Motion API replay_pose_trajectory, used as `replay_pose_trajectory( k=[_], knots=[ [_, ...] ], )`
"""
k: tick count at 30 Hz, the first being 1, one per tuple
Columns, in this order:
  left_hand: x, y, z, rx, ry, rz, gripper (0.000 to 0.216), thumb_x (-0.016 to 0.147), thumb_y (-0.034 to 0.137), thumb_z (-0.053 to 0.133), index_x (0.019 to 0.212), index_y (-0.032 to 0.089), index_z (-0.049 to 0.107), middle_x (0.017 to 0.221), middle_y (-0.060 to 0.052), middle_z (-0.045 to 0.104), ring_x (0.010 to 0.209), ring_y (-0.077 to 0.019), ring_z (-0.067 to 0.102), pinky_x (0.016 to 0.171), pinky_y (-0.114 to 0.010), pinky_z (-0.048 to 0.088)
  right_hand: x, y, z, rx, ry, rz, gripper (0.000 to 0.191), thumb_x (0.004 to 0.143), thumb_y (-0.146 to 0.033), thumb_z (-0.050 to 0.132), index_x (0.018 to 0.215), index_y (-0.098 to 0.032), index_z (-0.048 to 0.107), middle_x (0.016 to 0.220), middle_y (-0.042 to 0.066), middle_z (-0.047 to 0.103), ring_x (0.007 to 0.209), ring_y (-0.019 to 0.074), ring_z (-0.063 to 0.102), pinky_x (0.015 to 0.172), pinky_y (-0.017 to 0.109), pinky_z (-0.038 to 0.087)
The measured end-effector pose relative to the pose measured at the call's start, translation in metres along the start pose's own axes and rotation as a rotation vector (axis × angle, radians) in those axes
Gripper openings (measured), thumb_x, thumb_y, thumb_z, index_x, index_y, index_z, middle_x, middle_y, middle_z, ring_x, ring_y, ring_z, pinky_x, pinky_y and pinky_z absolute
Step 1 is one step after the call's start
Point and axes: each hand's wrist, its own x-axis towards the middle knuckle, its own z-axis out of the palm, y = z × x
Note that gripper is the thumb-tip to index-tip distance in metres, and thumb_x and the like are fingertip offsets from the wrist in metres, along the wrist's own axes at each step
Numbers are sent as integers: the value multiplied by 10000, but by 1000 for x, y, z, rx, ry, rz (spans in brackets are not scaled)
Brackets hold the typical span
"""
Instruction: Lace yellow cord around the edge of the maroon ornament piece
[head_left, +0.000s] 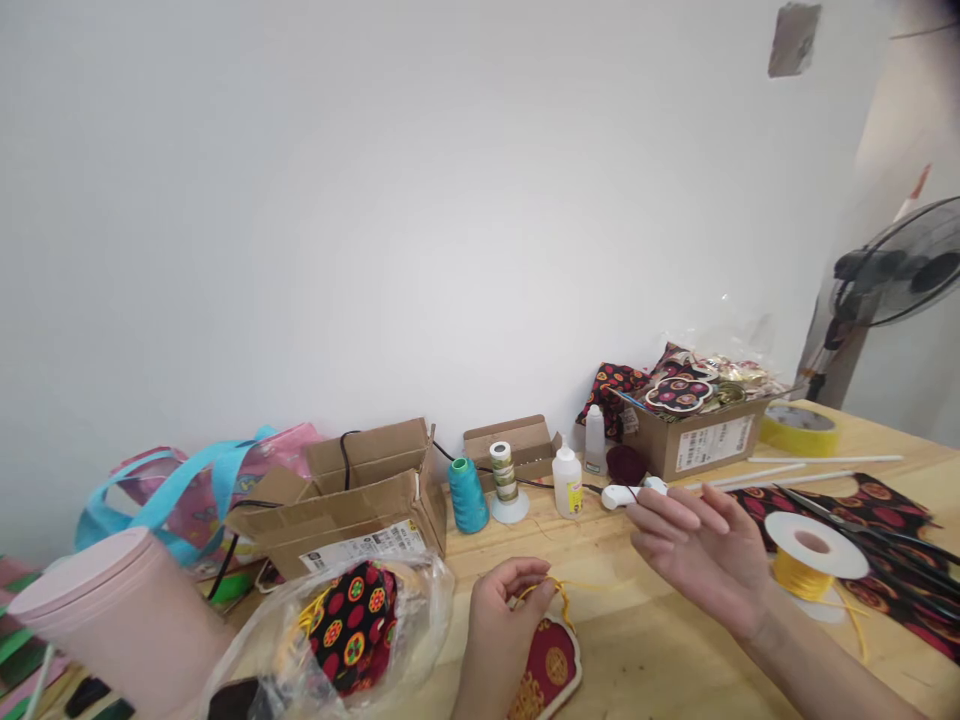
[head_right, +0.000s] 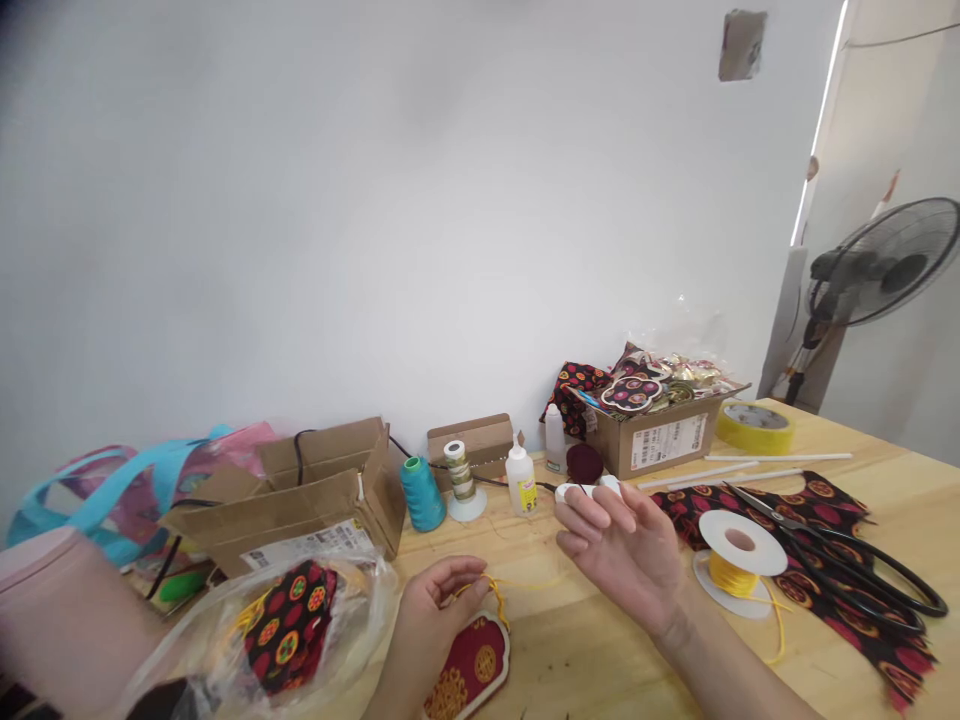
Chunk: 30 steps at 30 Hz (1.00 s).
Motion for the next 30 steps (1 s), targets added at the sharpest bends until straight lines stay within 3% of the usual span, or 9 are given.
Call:
replay_pose_trajectory(
  k=[2,4,6,8,11,17,22,30],
  knots=[
    [1,0,1,-1,-2,3,188,536,221,667,684,110,632,687,-77,651,676,-184,585,617,-256,454,3,4,-3,-97,37,1,452,731,-340,460,378,-181,227,386,-84,125,386,78,169,397,196,262],
    [1,1,1,2,-5,3,178,541,214,663,681,110,630,685,-77,653,675,-184,584,617,-254,454,5,17,-6,-329,52,54,343,764,-356,433,466,-187,415,347,-101,137,362,72,154,386,192,245],
    [1,2,1,9,-15,3,168,550,203,654,689,112,627,681,-74,655,672,-182,584,617,-253,453,5,34,-8,-679,33,78,211,740,-365,477,692,-170,541,381,-87,318,374,70,269,416,199,280],
    [0,3,1,20,-34,17,154,564,190,641,699,118,626,689,-70,658,677,-180,585,628,-255,454,4,50,-9,-1015,14,-9,204,679,-342,555,789,-170,560,598,-13,518,549,114,440,504,226,346],
    [-1,4,1,46,-56,45,133,588,177,616,709,124,626,712,-68,659,695,-182,587,646,-262,455,1,63,-12,-1347,-79,-127,208,673,-323,566,827,-184,580,803,35,570,759,168,485,669,272,370],
    [-1,3,1,92,-77,72,118,618,170,582,723,131,620,735,-65,659,712,-185,588,666,-275,455,-1,65,-13,-1451,-175,-25,198,766,-294,455,897,-200,570,667,5,575,553,116,489,497,206,366],
    [-2,4,2,130,-100,77,128,632,167,562,742,124,612,755,-74,655,729,-188,581,678,-279,446,-3,58,-4,-1568,-305,-92,220,804,-234,403,760,-223,618,640,-8,563,606,112,492,544,200,344],
    [-3,1,3,234,-140,59,163,635,203,561,764,121,615,726,-65,636,665,-176,551,600,-257,427,-3,57,-4,-1648,-276,-111,229,790,-198,407,702,-201,618,620,-6,539,586,106,479,523,195,325]
  ],
)
